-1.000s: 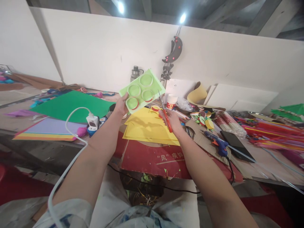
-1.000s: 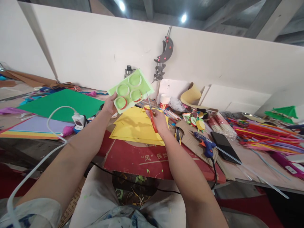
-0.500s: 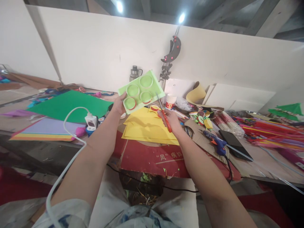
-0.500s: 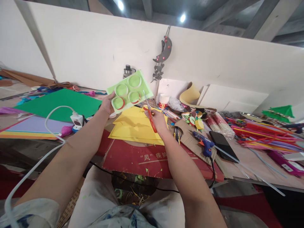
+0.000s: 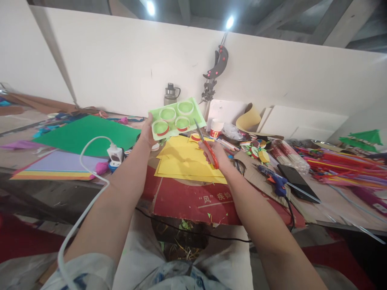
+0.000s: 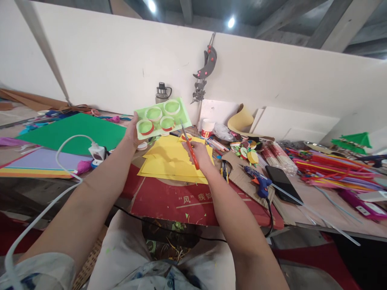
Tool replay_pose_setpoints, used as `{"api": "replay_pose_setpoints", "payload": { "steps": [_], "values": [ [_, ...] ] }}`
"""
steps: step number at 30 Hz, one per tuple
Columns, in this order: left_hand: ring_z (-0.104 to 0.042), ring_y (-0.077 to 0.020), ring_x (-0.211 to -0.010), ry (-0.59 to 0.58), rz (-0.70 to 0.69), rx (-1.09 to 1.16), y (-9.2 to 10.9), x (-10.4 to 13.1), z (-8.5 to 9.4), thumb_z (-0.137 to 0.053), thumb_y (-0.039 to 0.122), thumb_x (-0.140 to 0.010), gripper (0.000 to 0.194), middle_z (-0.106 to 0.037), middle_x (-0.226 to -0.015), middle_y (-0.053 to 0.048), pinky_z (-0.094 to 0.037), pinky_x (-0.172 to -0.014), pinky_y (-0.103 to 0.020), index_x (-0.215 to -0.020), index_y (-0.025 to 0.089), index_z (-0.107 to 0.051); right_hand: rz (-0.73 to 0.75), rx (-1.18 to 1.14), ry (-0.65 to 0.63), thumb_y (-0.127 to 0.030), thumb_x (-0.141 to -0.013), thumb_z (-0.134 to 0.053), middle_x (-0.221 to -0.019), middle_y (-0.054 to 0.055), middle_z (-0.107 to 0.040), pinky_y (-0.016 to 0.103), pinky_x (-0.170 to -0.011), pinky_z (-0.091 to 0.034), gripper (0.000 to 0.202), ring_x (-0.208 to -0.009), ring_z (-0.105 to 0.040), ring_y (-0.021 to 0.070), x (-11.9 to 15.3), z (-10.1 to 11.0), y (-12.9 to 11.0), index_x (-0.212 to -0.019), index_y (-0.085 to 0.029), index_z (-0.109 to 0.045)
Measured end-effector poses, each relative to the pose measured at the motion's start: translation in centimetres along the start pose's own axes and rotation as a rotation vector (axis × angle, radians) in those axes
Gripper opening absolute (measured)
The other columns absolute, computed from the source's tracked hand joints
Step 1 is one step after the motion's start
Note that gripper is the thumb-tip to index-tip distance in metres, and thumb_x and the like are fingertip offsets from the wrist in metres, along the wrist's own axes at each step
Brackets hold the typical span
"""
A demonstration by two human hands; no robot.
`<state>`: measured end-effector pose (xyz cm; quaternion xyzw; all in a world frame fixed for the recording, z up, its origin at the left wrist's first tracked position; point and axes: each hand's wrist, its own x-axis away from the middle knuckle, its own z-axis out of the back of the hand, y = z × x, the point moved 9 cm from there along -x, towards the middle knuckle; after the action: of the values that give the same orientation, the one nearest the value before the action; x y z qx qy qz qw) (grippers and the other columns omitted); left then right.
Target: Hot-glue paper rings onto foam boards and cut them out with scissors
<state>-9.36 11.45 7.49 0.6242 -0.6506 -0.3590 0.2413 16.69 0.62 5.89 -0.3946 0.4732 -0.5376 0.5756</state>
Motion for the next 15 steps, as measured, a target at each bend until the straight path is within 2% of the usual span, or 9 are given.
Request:
{"api": "replay_pose_setpoints", "payload": {
  "steps": [6,9,10,12,14,15],
  "values": [
    [-0.065,-0.0371,-0.143,-0.270,-0.149,0.174,1.2,1.6,-4.5,-0.045,0.084,-0.100,0.076,-0.079,-0.136,-0.014,-0.065,-0.104,-0.051,-0.136,0.023,-0.072,0.002,-0.118,0.008,-0.045,-0.098,-0.067,-0.050,-0.004,-0.051,0.024,-0.035,-0.037,0.033,-0.037,-0.045,0.0110,0.7,-0.3,-0.4,-0.078,-0.019,-0.064],
    [-0.061,-0.0349,-0.148,-0.297,-0.213,0.172,0.5,2.2,-6.1,-0.054,0.082,-0.098,0.067,-0.077,-0.141,-0.011,-0.059,-0.112,-0.053,-0.136,0.029,-0.071,0.013,-0.185,0.025,-0.042,-0.102,-0.061,-0.051,-0.006,-0.051,0.022,-0.037,-0.036,0.031,-0.036,-0.043,0.0093,0.8,-0.3,-0.6,-0.081,-0.020,-0.061],
    [-0.060,-0.0333,-0.148,-0.283,-0.225,0.151,-0.1,2.2,-6.4,-0.063,0.077,-0.096,0.061,-0.076,-0.142,-0.010,-0.057,-0.115,-0.053,-0.135,0.030,-0.072,0.001,-0.193,0.034,-0.041,-0.103,-0.059,-0.051,-0.007,-0.050,0.021,-0.037,-0.035,0.030,-0.036,-0.043,0.0087,0.7,-0.3,-0.5,-0.082,-0.020,-0.060],
    [-0.062,-0.0296,-0.145,-0.265,-0.219,0.039,-1.9,2.2,-7.0,-0.089,0.054,-0.084,0.052,-0.078,-0.137,-0.007,-0.051,-0.120,-0.051,-0.129,0.031,-0.074,-0.035,-0.189,0.044,-0.038,-0.105,-0.058,-0.051,-0.007,-0.049,0.020,-0.036,-0.034,0.029,-0.037,-0.044,0.0082,0.7,-0.5,-0.2,-0.081,-0.021,-0.058],
    [-0.069,-0.0291,-0.133,-0.262,-0.209,-0.083,-3.6,2.3,-7.5,-0.104,0.032,-0.064,0.056,-0.082,-0.121,-0.007,-0.051,-0.120,-0.049,-0.113,0.026,-0.078,-0.064,-0.172,0.037,-0.039,-0.103,-0.062,-0.050,-0.007,-0.048,0.020,-0.036,-0.033,0.030,-0.037,-0.046,0.0089,0.6,-0.9,0.1,-0.079,-0.021,-0.058],
    [-0.074,-0.0290,-0.121,-0.220,-0.183,-0.115,-4.4,2.2,-7.2,-0.106,0.028,-0.059,0.050,-0.083,-0.107,-0.007,-0.053,-0.117,-0.047,-0.101,0.022,-0.079,-0.072,-0.166,0.032,-0.041,-0.101,-0.066,-0.049,-0.007,-0.048,0.021,-0.035,-0.034,0.031,-0.037,-0.046,0.0093,0.6,-1.1,0.2,-0.078,-0.022,-0.057]
  ]
}}
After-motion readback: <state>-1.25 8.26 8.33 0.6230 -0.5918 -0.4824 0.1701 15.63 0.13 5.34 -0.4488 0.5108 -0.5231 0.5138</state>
